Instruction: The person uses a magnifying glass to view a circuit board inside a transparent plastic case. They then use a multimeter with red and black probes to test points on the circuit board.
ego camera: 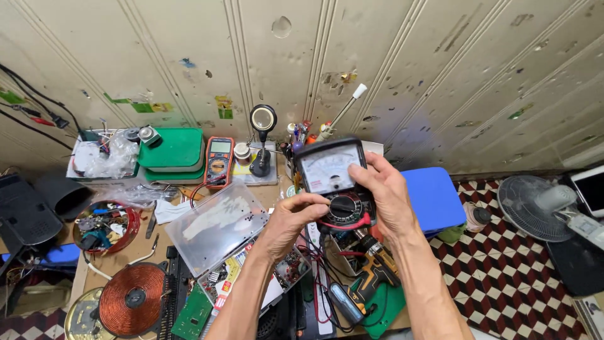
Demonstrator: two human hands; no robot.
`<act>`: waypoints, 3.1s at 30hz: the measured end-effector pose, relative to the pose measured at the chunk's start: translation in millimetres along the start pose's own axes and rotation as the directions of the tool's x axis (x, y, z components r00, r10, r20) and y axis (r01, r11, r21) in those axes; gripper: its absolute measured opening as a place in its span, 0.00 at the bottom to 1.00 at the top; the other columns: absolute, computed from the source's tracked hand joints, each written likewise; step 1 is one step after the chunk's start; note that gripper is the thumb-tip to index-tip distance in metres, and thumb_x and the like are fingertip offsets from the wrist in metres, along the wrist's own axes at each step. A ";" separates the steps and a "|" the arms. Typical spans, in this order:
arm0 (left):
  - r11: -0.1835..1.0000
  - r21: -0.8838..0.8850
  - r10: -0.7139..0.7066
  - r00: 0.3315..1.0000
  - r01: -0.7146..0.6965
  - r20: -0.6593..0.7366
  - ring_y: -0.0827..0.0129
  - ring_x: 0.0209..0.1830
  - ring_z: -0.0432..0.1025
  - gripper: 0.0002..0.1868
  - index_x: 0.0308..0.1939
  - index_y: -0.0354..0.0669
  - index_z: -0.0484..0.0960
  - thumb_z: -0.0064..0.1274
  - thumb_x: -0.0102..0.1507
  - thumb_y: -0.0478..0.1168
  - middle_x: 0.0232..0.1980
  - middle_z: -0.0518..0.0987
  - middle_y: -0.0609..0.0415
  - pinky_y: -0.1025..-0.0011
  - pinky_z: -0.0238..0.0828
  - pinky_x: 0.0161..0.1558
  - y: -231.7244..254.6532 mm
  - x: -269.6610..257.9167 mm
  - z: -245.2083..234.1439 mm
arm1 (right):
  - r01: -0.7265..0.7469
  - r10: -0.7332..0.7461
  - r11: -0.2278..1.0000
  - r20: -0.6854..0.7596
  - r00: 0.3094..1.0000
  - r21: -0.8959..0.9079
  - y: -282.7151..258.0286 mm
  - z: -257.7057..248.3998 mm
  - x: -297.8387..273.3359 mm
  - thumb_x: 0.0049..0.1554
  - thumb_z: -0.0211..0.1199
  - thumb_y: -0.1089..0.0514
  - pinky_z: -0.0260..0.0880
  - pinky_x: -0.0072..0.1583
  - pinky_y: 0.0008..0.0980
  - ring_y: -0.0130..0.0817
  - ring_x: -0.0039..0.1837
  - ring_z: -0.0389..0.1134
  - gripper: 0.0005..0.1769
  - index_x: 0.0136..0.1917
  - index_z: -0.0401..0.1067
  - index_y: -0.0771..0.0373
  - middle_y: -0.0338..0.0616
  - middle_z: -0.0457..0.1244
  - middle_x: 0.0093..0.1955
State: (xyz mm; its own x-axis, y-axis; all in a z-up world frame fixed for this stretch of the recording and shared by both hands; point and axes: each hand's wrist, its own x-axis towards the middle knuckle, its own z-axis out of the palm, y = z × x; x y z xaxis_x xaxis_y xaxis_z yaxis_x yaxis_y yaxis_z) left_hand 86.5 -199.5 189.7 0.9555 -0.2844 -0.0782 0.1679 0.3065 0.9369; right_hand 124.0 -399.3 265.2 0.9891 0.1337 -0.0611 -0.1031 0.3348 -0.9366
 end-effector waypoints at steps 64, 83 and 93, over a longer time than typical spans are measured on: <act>0.983 -0.148 -0.170 0.814 0.105 -0.555 0.74 0.35 0.75 0.14 0.50 0.31 0.78 0.51 0.69 0.41 0.39 0.83 0.51 0.75 0.71 0.40 -150.7 -28.6 -2.7 | -0.171 0.379 0.733 -0.186 0.907 0.659 137.8 -12.0 -66.0 0.65 0.52 0.56 0.68 0.65 0.40 0.42 0.59 0.69 0.19 0.60 0.67 0.75 0.57 0.67 0.58; 0.522 -0.831 -0.434 0.898 0.191 -0.067 0.79 0.16 0.51 0.05 0.46 0.45 0.73 0.50 0.69 0.40 0.19 0.57 0.65 0.77 0.60 0.28 -85.9 21.8 77.2 | -0.301 0.199 0.498 -0.230 0.953 -0.813 191.6 -123.2 -120.0 0.62 0.55 0.52 0.68 0.62 0.40 0.47 0.62 0.70 0.19 0.60 0.72 0.64 0.51 0.69 0.59; 0.404 -0.893 -0.372 0.927 0.201 0.040 0.80 0.16 0.51 0.05 0.43 0.44 0.73 0.50 0.69 0.40 0.20 0.60 0.64 0.80 0.54 0.23 3.5 19.3 75.0 | -0.624 -0.021 0.415 -0.692 0.721 -0.663 213.3 -131.5 -122.5 0.48 0.74 0.48 0.67 0.65 0.40 0.46 0.64 0.67 0.35 0.62 0.66 0.66 0.52 0.66 0.60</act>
State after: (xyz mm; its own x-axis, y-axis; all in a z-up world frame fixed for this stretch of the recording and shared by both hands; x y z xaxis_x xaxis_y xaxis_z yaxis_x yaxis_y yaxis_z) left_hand 87.4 -272.0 217.0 0.8138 -0.4140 -0.4079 0.4758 0.8776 0.0587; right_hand -5.4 -466.9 27.6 0.7882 -0.5564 -0.2630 -0.5903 -0.5626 -0.5788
